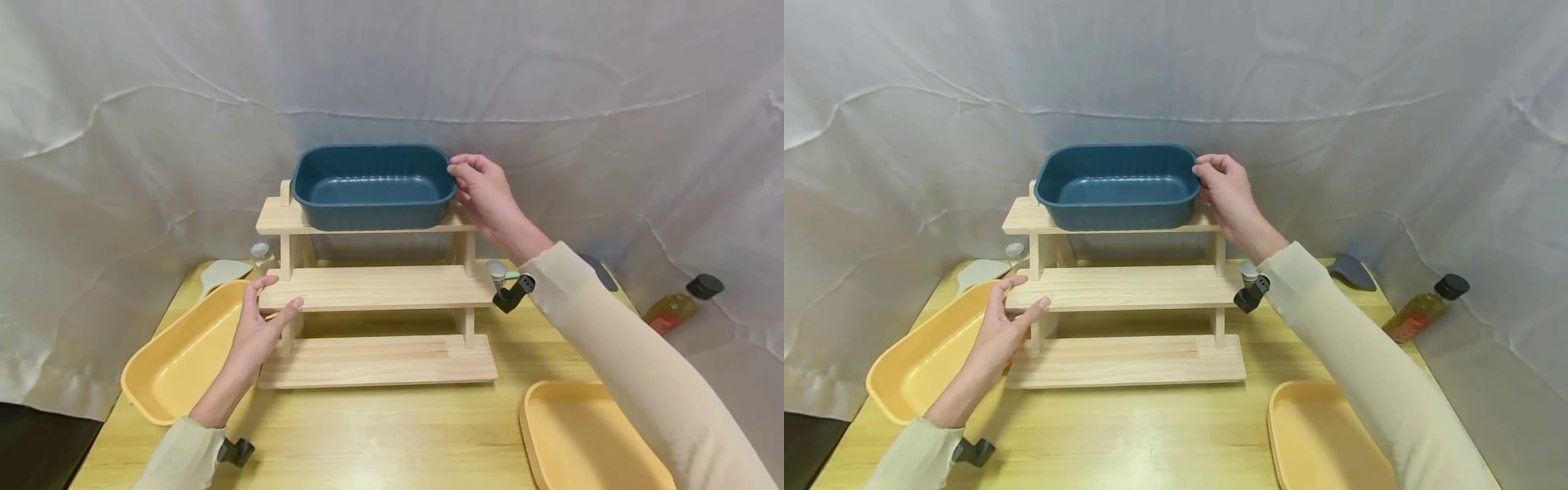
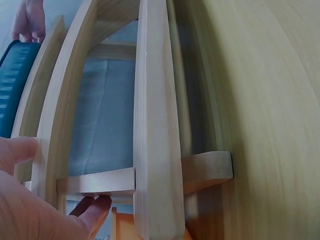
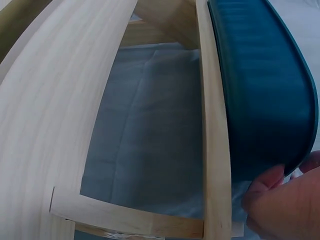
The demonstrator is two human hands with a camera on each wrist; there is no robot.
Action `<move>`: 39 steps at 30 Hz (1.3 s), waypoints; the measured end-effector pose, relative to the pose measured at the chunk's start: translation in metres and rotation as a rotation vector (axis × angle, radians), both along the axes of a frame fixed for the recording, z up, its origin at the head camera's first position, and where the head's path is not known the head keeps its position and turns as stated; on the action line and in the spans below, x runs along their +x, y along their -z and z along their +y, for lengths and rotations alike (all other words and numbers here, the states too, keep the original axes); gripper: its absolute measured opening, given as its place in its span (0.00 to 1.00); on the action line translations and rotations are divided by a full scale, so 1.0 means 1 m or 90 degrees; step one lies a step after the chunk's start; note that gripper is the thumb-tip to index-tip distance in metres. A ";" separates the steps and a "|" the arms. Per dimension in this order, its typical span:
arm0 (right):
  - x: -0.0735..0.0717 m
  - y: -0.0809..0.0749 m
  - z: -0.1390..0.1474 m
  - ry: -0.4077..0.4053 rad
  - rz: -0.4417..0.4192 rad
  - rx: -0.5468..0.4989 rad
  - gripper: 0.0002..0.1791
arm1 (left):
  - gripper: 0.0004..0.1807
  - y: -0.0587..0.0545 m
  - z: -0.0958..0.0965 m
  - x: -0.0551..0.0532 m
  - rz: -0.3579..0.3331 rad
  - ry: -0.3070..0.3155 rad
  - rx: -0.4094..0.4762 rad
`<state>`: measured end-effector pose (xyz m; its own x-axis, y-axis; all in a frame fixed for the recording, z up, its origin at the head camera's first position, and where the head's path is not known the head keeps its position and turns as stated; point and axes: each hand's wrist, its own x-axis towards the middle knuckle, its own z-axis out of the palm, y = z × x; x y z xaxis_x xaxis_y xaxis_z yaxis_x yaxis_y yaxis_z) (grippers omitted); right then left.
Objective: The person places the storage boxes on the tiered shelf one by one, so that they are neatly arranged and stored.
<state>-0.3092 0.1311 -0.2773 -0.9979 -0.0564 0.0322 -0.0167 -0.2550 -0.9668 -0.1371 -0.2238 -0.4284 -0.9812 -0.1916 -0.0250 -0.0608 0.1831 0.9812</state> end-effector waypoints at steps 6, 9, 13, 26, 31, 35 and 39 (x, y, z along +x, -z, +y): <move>0.004 -0.004 0.003 0.021 0.014 0.000 0.05 | 0.39 0.000 0.000 -0.001 -0.001 0.000 0.011; 0.008 -0.007 0.008 0.026 0.021 0.019 0.05 | 0.39 -0.001 -0.001 -0.001 -0.004 -0.003 0.009; 0.016 -0.012 0.017 0.033 0.031 0.023 0.06 | 0.39 -0.003 -0.002 -0.001 -0.014 -0.010 0.009; 0.049 -0.019 0.054 0.051 0.045 -0.023 0.06 | 0.35 -0.002 -0.004 0.000 -0.013 -0.040 0.008; 0.060 -0.019 0.071 0.048 0.053 -0.046 0.06 | 0.32 -0.003 -0.008 0.000 0.000 -0.045 0.020; 0.069 -0.016 0.088 0.044 0.047 -0.045 0.08 | 0.30 -0.002 -0.010 0.003 0.008 -0.045 0.029; 0.080 -0.010 0.108 0.040 0.050 -0.020 0.08 | 0.25 -0.001 -0.011 0.005 0.015 -0.049 0.057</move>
